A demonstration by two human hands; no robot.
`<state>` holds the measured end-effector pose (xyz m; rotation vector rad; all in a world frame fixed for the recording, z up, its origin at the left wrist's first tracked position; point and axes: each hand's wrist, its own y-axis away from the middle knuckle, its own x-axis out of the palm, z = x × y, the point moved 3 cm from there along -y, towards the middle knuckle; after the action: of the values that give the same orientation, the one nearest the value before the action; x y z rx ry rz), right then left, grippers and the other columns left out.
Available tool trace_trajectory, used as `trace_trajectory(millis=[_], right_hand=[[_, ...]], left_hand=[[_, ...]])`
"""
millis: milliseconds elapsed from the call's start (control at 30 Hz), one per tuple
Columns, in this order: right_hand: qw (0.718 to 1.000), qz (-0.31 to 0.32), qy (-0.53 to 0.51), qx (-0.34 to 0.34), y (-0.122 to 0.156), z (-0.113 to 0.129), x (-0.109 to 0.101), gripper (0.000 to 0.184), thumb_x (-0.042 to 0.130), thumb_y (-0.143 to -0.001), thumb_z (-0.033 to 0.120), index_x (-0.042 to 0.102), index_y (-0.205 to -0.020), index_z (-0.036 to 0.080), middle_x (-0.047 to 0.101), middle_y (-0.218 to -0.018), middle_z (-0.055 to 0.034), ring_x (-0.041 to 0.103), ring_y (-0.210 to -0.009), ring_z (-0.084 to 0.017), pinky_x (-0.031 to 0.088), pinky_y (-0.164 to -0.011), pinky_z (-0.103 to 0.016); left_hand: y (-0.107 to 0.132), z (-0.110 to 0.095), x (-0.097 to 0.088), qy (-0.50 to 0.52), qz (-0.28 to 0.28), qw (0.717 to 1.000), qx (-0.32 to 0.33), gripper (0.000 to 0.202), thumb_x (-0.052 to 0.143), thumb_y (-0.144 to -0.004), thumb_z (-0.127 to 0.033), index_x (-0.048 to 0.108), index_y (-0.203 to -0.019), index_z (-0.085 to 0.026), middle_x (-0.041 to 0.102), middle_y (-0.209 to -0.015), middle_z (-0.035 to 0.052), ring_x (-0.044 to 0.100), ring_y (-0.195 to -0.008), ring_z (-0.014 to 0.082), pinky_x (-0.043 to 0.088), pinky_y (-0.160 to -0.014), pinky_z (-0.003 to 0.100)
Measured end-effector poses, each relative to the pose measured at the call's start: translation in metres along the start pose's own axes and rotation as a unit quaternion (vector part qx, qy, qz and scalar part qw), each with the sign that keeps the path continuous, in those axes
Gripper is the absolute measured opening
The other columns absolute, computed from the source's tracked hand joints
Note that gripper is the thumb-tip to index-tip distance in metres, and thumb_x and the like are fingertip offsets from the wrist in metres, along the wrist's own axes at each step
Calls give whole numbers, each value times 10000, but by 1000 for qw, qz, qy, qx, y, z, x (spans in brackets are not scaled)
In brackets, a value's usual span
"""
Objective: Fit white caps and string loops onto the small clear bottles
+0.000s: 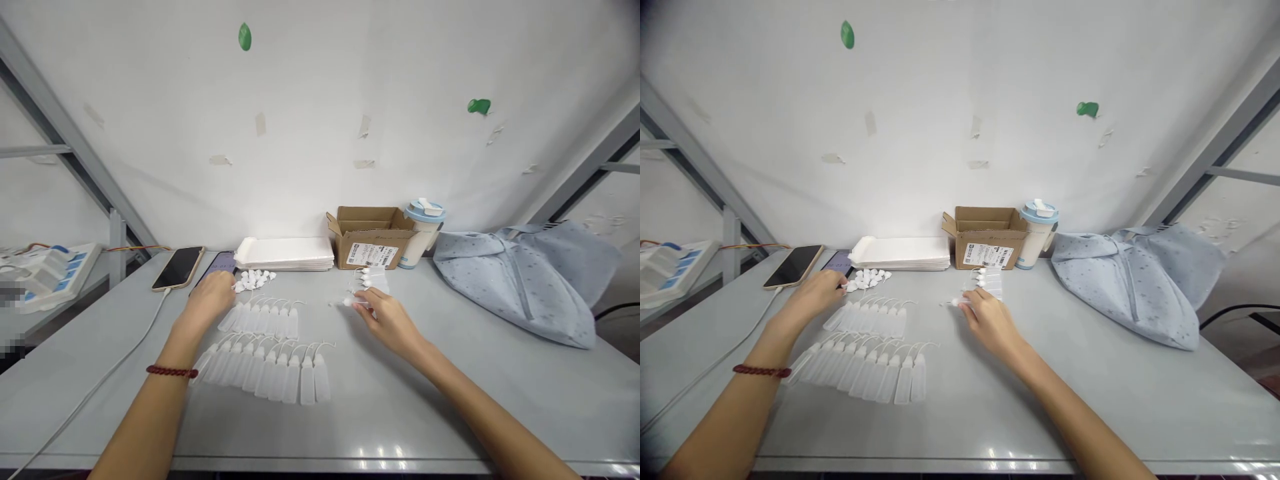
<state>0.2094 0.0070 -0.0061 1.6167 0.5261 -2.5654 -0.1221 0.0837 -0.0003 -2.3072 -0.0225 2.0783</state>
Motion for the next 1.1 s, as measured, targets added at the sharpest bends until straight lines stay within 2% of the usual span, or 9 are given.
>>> trace_trajectory(millis=[167,367,533,833,967,1100], right_hand=[[999,14,12,27,-1,-4,-2,214,437,-883,223,593,-1013,157,635,-1054,-98,628,-773,-186,431,-641,-274],[997,35,28,55,-3,-10,-1,186,463,-861,191,581,-1002,162,630,-1075,-99,629,-822,-194,413,-633,-263],[994,61,58,69,-5,-14,-4,135,493,-841,187,584,-938,164,637,-1036,-99,612,-887,-221,402,-644,-267],[981,87,125,124,-7,-24,-19,149,551,-769,103,615,-892,155,646,-951,-120,587,-867,-248,387,-604,-281],[979,78,133,134,-9,-30,-20,196,548,-756,50,614,-913,144,642,-956,-129,562,-949,-276,396,-636,-295],[981,64,131,128,-10,-32,-18,194,562,-762,63,610,-929,152,633,-976,-120,545,-977,-278,410,-654,-305]], left_hand=[[-6,6,6,-46,23,999,-2,318,472,-700,-129,654,-959,-101,652,-1033,190,580,-1008,309,418,-797,331],[-5,2,6,-54,40,998,4,271,490,-654,-106,668,-853,-153,693,-916,115,615,-941,265,429,-737,279],[-4,3,6,-50,41,998,-4,294,492,-649,-95,657,-889,-136,688,-937,128,622,-924,259,439,-728,276],[3,-5,2,-45,60,997,-10,217,497,-644,-145,640,-807,-145,677,-887,154,629,-867,306,439,-659,318],[7,-6,-3,-47,56,997,-27,204,484,-644,-176,626,-788,-154,667,-898,162,625,-853,335,432,-615,339],[11,-18,-15,10,10,1000,-6,198,482,-671,-230,605,-810,-162,674,-873,116,620,-866,289,437,-668,322]])
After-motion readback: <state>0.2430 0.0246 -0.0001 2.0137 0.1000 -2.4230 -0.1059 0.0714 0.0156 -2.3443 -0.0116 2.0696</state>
